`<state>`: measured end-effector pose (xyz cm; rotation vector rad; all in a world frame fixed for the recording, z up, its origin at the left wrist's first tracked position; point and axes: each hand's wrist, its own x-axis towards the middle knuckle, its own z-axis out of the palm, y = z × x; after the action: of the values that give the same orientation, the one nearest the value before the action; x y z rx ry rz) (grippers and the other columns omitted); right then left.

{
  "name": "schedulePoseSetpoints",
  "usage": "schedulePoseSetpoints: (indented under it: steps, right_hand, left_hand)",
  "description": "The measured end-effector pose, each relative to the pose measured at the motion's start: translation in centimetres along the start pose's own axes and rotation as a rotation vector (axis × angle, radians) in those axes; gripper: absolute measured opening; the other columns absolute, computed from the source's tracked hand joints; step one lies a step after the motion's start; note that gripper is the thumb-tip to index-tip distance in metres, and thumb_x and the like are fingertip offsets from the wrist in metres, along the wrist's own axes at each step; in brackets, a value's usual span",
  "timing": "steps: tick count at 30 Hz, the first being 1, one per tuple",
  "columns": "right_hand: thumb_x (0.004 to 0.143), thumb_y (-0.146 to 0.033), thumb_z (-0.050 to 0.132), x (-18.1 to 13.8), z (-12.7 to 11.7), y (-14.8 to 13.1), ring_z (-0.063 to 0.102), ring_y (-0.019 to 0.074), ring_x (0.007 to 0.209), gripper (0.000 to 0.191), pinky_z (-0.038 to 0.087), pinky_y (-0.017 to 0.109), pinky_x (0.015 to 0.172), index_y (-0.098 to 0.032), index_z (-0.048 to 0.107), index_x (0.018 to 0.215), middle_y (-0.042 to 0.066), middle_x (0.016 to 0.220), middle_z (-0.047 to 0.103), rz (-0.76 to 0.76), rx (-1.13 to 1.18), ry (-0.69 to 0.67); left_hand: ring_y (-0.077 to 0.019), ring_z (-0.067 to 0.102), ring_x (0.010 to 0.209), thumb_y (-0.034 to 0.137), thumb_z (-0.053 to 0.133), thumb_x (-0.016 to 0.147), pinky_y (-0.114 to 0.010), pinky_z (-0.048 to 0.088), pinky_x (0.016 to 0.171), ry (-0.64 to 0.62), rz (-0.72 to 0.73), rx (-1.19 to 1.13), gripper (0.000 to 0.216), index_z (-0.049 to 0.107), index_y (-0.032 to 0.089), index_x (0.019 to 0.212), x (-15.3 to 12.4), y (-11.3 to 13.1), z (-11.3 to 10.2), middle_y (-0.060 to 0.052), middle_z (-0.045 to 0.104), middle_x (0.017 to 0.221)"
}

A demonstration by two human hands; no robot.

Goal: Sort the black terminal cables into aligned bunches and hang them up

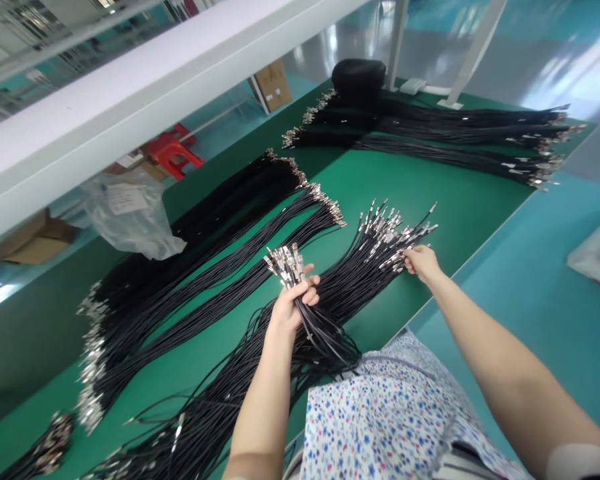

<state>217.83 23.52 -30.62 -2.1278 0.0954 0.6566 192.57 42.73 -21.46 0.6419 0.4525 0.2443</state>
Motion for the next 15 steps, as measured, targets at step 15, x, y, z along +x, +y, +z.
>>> schedulePoseSetpoints:
  steps: [15]
  right_hand:
    - [0.083, -0.025, 0.042, -3.7, 6.5, -0.9, 0.046, 0.0083, 0.034, 0.020, 0.041, 0.021, 0.035, -0.014, 0.041, 0.066, 0.002, 0.048, 0.051, 0.084, 0.014, -0.285]
  left_hand:
    - [-0.0048, 0.040, 0.051, 0.015, 0.061, 0.068, -0.020, 0.035, 0.051, 0.091, -0.090, -0.090, 0.013, 0.049, 0.012, 0.066, 0.7, 0.0, -0.6, -0.002, 0.049, 0.068]
